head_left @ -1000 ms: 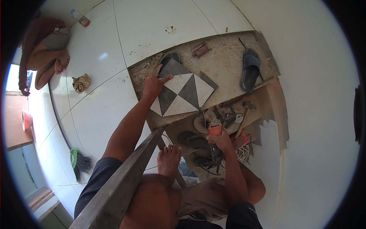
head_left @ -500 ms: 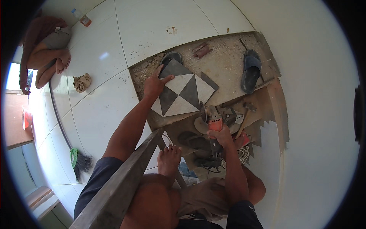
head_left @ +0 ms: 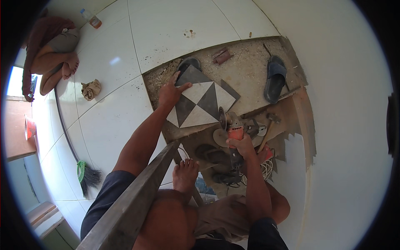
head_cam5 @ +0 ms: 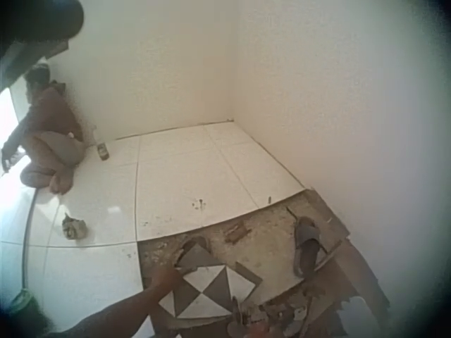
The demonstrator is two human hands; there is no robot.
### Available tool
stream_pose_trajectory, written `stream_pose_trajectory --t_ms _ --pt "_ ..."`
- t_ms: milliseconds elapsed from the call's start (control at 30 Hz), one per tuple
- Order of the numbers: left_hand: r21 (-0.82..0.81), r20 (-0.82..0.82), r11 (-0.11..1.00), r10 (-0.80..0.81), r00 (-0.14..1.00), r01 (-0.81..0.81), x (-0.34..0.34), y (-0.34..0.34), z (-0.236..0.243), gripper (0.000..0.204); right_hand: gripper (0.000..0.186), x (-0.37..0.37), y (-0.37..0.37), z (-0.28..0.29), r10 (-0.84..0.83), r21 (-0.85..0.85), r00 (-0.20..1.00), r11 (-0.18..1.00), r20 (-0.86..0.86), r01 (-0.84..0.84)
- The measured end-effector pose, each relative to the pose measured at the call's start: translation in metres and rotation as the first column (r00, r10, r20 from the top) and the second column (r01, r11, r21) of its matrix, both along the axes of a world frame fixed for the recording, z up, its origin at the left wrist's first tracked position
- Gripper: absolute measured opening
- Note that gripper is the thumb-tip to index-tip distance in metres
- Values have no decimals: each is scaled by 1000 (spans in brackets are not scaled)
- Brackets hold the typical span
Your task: Grinding and shaping small decorative mosaic tile triangular fragments using an angle grinder.
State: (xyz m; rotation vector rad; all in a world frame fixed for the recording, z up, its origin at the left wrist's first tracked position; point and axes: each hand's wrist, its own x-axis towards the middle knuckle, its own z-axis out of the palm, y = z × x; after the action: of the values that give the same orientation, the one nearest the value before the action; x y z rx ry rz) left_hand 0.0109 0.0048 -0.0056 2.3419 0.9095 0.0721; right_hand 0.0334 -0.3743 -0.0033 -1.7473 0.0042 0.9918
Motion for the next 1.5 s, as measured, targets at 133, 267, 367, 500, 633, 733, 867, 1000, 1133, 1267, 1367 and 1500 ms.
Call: stream_pose_trajectory --t_ms 133,267,367,500,633,733,867,1000,1133,1267,1367,1500 --pt "12 7 1000 -1 1000 0 0 1 -5 94 42 3 1 -2 4 12 1000 1000 -11 -3" --pt "25 -16 1000 1 1000 -1 -1 1 -5 95 41 4 6 3 -17 20 999 1000 -32 18" --pt "3 5 1000 -1 1000 1 0 -2 -1 96 41 7 4 0 -21 24 999 999 -44 22" --pt "24 -27 1000 1 1000 -1 -1 0 -1 96 42 8 9 3 -21 62 998 998 -57 24" --pt "19 -4 1000 3 1000 -3 -2 1 -3 96 41 10 14 7 -16 41 999 999 -31 18" --pt "4 11 1000 6 1000 -6 -2 0 -3 95 41 11 15 8 -19 42 1000 999 -23 20" --pt "3 31 1000 -1 1000 1 -5 1 -1 94 40 13 19 6 -11 37 1000 999 -19 12" --pt "-46 1 998 31 1000 -31 0 -5 9 87 40 17 17 5 -1 41 999 999 -32 3" --pt "-34 -21 999 37 999 -38 -3 -1 9 88 37 16 26 10 -25 44 999 999 -29 27" --pt "-45 5 998 32 999 -32 -1 -4 9 89 39 22 25 8 -22 31 999 999 -45 23" --pt "-64 -6 997 37 999 -37 -1 -6 12 89 41 24 27 8 -24 43 999 999 -41 25" --pt "8 15 1000 -14 1000 14 -5 4 -3 95 34 25 33 3 -23 75 1000 997 -17 24"
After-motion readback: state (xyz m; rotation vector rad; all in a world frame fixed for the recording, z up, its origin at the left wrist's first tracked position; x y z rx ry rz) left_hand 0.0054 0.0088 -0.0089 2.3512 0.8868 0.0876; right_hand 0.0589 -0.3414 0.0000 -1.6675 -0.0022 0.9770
